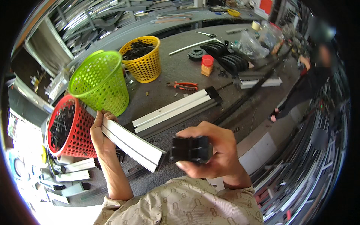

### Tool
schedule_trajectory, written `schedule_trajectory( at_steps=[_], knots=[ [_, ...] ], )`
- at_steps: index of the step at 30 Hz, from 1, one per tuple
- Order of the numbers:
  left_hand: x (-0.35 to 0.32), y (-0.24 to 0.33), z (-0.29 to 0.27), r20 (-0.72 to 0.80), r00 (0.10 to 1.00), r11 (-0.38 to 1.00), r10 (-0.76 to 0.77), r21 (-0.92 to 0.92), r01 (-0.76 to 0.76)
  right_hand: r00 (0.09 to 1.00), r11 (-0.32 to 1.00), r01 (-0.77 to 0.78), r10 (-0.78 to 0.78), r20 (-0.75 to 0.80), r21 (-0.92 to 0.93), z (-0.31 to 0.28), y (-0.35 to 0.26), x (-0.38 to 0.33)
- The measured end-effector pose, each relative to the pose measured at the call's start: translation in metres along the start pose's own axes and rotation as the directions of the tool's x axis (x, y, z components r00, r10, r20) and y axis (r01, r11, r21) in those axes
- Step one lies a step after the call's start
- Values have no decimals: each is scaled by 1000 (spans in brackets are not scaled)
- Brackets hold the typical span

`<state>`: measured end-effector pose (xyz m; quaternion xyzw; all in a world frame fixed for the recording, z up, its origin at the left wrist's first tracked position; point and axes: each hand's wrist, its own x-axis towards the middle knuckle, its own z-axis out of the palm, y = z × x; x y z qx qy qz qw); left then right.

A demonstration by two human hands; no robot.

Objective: The person assembles window frame components by inserting black plastic end caps onto white aluminum profiles. They use pliers to trim and adjust the caps, then fit them onto the profile ends. The person repeats this process for multiple profiles and stacks the finished pieces on the workbench.

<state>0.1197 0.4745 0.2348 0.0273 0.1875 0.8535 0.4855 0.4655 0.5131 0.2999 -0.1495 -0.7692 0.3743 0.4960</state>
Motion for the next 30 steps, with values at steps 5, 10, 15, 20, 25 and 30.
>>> schedule_trajectory(
  at_steps=[5, 10, 15, 20, 25, 30],
  knots=[
    [9, -7, 2, -26, 999, 999, -38, -25, 38, 1000, 988, 17, -14, 17, -154, 2, -8, -12],
    [9, -7, 3, -23, 999, 999, -43, -11, 43, 998, 989, 63, -61, 20, -134, 3, -3, -15],
    [8, -4, 3, -13, 1000, 1000, -20, -16, 20, 995, 974, 95, -101, -21, -208, 12, -1, -10],
    [10, -1, 2, -63, 995, 996, 72, 49, -69, 998, 966, -16, 30, 50, -256, 13, -7, -9],
    [10, 1, 3, -93, 992, 995, 80, 66, -74, 997, 957, -40, 58, 53, -286, 18, -5, -7],
    [11, -1, 2, -131, 986, 989, 103, 115, -88, 986, 960, -151, 163, 30, -237, 25, -2, -3]
  ],
)
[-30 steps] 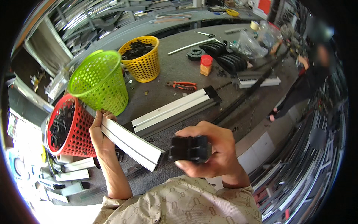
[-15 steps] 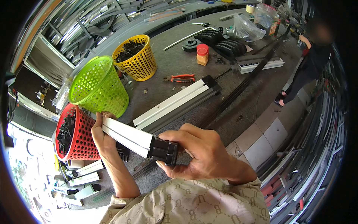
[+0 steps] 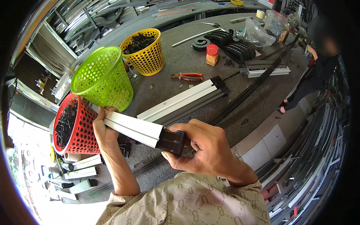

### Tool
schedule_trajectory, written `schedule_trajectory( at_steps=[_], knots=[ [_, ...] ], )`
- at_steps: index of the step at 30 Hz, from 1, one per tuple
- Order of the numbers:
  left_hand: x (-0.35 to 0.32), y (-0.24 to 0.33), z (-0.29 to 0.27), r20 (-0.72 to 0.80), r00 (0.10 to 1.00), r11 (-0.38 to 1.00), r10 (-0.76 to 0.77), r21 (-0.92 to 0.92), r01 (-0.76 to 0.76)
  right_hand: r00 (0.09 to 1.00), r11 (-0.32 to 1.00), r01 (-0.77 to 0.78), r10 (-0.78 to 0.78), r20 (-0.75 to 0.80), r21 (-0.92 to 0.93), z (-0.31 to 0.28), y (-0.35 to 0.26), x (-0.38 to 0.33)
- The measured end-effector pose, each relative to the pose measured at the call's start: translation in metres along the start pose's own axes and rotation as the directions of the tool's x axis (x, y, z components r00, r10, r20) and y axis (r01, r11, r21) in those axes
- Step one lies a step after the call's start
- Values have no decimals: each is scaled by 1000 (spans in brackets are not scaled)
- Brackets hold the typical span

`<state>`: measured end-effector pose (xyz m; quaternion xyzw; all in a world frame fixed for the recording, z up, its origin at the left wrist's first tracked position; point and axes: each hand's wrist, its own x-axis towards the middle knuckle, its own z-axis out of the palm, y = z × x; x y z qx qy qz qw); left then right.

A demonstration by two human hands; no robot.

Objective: The person assembles window frame components by inserting black plastic end caps onto white aluminum profiles. They use pliers to trim and adjust the caps, then fit them onto the profile ends. The person repeats this process for multiple profiles and stacks the finished pieces on the workbench.

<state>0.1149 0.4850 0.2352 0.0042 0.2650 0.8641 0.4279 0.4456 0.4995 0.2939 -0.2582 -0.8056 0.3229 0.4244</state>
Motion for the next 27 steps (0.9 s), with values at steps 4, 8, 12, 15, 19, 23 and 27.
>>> schedule_trajectory(
  at_steps=[4, 8, 12, 15, 19, 23, 27],
  knots=[
    [3, 0, -2, -21, 999, 1000, 25, 20, -24, 1000, 1000, 9, -8, -20, 18, 2, 2, 2],
    [6, 0, -6, -24, 1000, 1000, -11, 26, 11, 1000, 1000, -21, 21, 0, 9, 5, 7, 3],
    [8, 1, -10, -23, 1000, 998, -13, 62, 14, 999, 1000, 0, 1, -40, 23, 10, 7, 5],
    [10, 1, -12, -29, 999, 998, -25, 63, 27, 1000, 1000, -22, 23, -21, 10, 11, 5, 6],
    [12, 0, -13, -59, 998, 996, -34, 79, 39, 998, 998, -57, 57, 7, 21, 9, 1, 8],
    [15, -2, -16, -68, 996, 996, -54, 62, 59, 994, 993, -108, 107, 40, 44, 7, -1, 11],
    [17, -1, -21, -41, 998, 996, -56, 64, 58, 992, 991, -122, 121, 36, 45, 8, -3, 12]
  ],
)
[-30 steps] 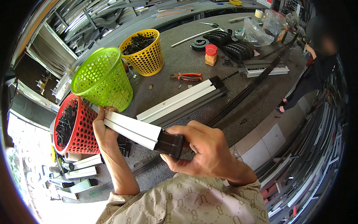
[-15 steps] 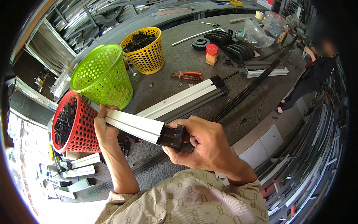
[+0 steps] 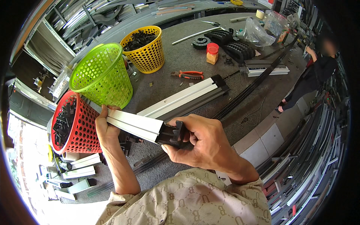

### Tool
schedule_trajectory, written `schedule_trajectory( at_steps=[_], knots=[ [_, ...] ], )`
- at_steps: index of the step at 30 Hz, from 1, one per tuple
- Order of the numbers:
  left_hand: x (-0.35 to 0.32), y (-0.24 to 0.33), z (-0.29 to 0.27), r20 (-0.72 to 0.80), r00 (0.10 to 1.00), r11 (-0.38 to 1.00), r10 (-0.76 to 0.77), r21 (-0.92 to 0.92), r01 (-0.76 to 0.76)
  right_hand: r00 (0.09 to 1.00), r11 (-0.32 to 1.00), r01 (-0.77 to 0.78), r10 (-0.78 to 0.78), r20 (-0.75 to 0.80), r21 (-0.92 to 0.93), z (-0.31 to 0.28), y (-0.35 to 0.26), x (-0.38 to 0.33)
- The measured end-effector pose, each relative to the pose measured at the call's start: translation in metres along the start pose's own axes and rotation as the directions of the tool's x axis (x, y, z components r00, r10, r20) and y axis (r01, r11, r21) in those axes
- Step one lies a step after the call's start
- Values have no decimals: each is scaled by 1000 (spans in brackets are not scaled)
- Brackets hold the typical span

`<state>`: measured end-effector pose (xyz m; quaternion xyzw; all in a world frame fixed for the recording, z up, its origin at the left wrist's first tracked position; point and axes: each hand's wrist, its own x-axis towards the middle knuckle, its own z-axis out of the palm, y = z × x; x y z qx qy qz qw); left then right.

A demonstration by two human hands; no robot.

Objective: The person assembles window frame components by inserting black plastic end caps onto white aluminum profiles. They use pliers to trim and adjust the caps, then fit them onto the profile ends. The person repeats this process for multiple profiles and stacks the finished pieces on the workbench.

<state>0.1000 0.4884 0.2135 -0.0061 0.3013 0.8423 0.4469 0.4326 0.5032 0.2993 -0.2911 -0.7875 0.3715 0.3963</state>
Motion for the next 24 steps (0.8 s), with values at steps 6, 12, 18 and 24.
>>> schedule_trajectory(
  at_steps=[6, 12, 18, 24],
  knots=[
    [0, 0, -2, -8, 1000, 1000, 1, 21, -1, 1000, 999, -7, 8, 11, -34, 3, 2, -2],
    [1, 0, -3, 1, 999, 998, -39, -59, 39, 999, 999, 43, -44, -16, -14, 6, 7, -3],
    [2, -1, -6, 51, 998, 992, -46, -119, 52, 999, 999, 9, -7, 51, -47, 1, 1, -5],
    [-2, 1, -7, 86, 994, 986, -61, -152, 74, 997, 993, 80, -78, 26, -81, -2, -7, -5]
  ],
)
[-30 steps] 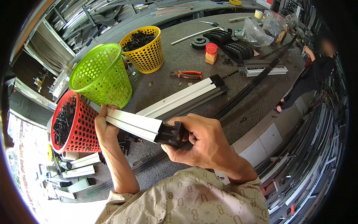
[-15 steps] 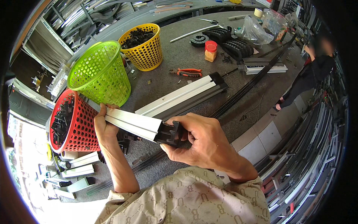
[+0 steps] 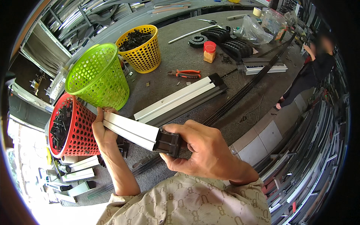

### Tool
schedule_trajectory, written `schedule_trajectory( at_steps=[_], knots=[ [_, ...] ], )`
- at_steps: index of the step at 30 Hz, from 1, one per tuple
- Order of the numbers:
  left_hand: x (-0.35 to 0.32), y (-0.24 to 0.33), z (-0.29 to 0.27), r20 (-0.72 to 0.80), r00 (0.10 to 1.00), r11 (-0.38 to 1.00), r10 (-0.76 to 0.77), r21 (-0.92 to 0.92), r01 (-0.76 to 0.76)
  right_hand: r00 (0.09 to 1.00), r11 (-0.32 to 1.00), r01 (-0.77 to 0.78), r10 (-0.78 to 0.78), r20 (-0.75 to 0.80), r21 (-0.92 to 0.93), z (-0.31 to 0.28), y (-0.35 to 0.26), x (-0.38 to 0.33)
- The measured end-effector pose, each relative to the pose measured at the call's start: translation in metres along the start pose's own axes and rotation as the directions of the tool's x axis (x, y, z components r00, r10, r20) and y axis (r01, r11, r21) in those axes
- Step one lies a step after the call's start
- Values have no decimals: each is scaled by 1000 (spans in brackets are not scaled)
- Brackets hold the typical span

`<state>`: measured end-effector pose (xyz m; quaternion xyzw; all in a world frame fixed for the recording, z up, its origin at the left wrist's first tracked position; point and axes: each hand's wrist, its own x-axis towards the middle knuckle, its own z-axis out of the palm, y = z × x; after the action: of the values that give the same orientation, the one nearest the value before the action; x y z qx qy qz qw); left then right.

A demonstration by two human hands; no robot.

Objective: The person assembles window frame components by inserting black plastic end caps onto white aluminum profiles. They use pliers to trim and adjust the caps, then fit them onto the profile ends. The person repeats this process for multiple profiles and stacks the finished pieces on the workbench.

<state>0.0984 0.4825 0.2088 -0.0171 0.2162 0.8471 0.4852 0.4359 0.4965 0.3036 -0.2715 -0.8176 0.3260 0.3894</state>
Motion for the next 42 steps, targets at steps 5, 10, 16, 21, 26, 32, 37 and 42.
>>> schedule_trajectory(
  at_steps=[5, 10, 16, 21, 26, 32, 37, 42],
  knots=[
    [-2, -2, -1, 4, 1000, 999, 17, -43, -17, 998, 999, -39, 38, 45, 18, -1, 2, 3],
    [-31, -23, 6, -131, 989, 998, 68, 23, -66, 999, 1000, 11, -10, 31, -8, -17, 0, 16],
    [-104, -57, 7, -61, 962, 957, -266, 101, 271, 969, 991, 114, -95, 226, -75, -60, -2, 47],
    [-132, -70, -7, -134, 876, 877, -463, 75, 475, 877, 987, 24, 56, 477, -160, -84, -25, 87],
    [-133, -84, -35, -58, 712, 714, -700, -75, 696, 742, 970, 96, 79, 666, -222, -81, -39, 123],
    [-121, -96, -64, 21, 639, 622, -769, -203, 756, 645, 938, 118, 178, 744, -326, -52, -55, 141],
    [-135, -60, -42, 81, 691, 593, -719, 589, 548, 585, 898, 96, 299, 754, -430, -41, -77, 148],
    [-138, -40, 12, 662, 747, 448, 60, 651, -613, 570, 889, 142, 287, 770, -436, -29, -88, 150]
  ],
)
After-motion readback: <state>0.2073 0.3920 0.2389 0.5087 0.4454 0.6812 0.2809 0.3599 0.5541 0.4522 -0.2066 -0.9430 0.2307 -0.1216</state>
